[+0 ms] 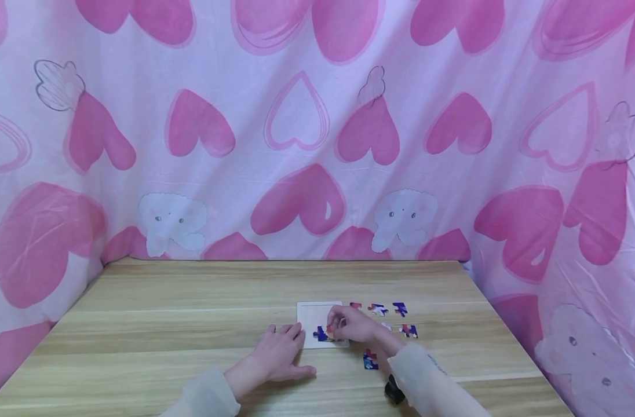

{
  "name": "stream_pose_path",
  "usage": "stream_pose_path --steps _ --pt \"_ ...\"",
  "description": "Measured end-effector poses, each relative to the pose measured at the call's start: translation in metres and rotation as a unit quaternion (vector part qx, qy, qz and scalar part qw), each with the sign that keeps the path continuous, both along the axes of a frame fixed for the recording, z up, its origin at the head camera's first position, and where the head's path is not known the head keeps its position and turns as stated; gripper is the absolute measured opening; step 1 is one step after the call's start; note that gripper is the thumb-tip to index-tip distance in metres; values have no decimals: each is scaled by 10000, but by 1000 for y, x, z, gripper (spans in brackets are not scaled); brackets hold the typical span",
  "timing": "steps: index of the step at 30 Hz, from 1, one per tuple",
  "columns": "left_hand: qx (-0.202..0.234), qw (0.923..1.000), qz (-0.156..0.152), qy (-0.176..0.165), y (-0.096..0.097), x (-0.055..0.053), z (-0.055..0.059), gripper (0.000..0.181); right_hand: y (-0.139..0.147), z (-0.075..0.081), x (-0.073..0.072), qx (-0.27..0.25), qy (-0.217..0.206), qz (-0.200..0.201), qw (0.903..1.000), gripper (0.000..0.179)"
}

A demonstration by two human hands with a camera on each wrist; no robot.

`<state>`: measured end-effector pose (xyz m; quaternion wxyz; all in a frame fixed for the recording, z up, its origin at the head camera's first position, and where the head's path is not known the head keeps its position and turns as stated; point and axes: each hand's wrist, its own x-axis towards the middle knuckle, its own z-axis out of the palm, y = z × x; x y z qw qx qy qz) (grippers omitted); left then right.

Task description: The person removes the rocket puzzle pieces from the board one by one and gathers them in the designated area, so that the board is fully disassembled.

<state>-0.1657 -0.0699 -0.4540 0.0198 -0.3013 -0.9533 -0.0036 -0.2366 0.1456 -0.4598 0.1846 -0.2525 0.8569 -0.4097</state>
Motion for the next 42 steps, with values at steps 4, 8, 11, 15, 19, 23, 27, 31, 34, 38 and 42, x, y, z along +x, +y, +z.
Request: stream_pose_path --steps 4,8,11,15,19,23,27,31,34,38,42 --pt "-11 10000 6 74 0 0 -1 85 9 -1 -3 -128 59 60 9999 11" --pt "-6 10000 25 43 0 0 -1 85 17 2 -3 -287 -67 67 9995 11" --pt "9 10000 35 14 0 -1 -1 85 23 5 -1 -394 -195 27 9990 11" --pt "20 10000 36 22 0 0 -1 85 31 8 1 -520 -375 -55 9979 11" --pt "8 10000 26 47 0 0 -2 85 38 8 2 -691 -581 -54 9959 13" --pt "8 10000 16 98 1 -1 -2 85 48 8 1 -786 -697 -9 9945 16" --pt "31 9999 -7 156 1 0 -2 84 59 8 1 -753 -712 12 9946 18" --pt "34 9999 -4 128 1 0 -1 85 70 10 4 -680 -785 -56 9946 19" --pt "20 9999 7 104 1 0 -1 85 77 11 7 -701 -804 -47 9943 20" --pt "7 9999 13 117 1 0 -1 85 86 12 10 -769 -782 33 9940 19" --pt "-17 9999 16 113 2 0 -1 85 96 10 12 -845 -781 182 9932 19"
